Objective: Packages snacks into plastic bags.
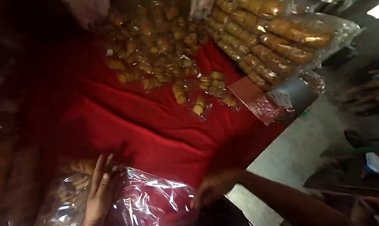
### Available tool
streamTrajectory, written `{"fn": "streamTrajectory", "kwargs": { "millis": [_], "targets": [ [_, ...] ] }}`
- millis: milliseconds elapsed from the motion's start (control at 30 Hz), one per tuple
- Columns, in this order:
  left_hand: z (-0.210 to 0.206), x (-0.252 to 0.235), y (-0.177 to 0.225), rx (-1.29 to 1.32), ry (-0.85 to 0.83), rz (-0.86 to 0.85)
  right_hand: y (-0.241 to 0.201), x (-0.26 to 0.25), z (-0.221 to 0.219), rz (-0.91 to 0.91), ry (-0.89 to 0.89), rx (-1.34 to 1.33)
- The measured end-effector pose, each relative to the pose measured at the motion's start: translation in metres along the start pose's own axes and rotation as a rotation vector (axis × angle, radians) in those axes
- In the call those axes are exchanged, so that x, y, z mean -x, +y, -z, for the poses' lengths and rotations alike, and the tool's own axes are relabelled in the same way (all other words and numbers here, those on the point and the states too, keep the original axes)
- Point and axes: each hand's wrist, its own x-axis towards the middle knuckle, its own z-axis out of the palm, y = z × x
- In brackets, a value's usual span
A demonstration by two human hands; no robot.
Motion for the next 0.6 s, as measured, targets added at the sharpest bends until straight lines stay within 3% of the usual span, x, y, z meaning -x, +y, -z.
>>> {"fn": "streamTrajectory", "kwargs": {
  "millis": [100, 200, 233, 300, 400, 500, 600],
  "targets": [
    [-0.038, -0.01, 0.03, -0.233, -0.056, 0.027, 0.018, 0.021, 0.091, -0.174, 0.535, 0.216],
    [-0.125, -0.039, 0.061, -0.486, -0.414, -0.089, 0.056, 0.02, 0.184, -0.247, 0.989, 0.368],
    [-0.156, -0.057, 0.064, -0.605, -0.497, -0.144, 0.07, 0.014, 0.205, -0.225, 1.029, 0.408],
    [-0.215, -0.103, 0.062, -0.809, -0.546, -0.15, 0.093, -0.003, 0.218, -0.226, 0.945, 0.528],
    [-0.282, -0.19, 0.029, -0.962, -0.469, 0.024, 0.124, -0.006, 0.182, -0.18, 0.809, 0.627],
    [-0.306, -0.262, -0.035, -1.31, -0.329, 0.012, 0.161, 0.03, 0.143, 0.039, 0.903, 0.683],
    [-0.341, -0.254, -0.072, -1.672, -0.341, 0.135, 0.198, 0.093, 0.128, 0.187, 1.018, 0.697]
  ]
}}
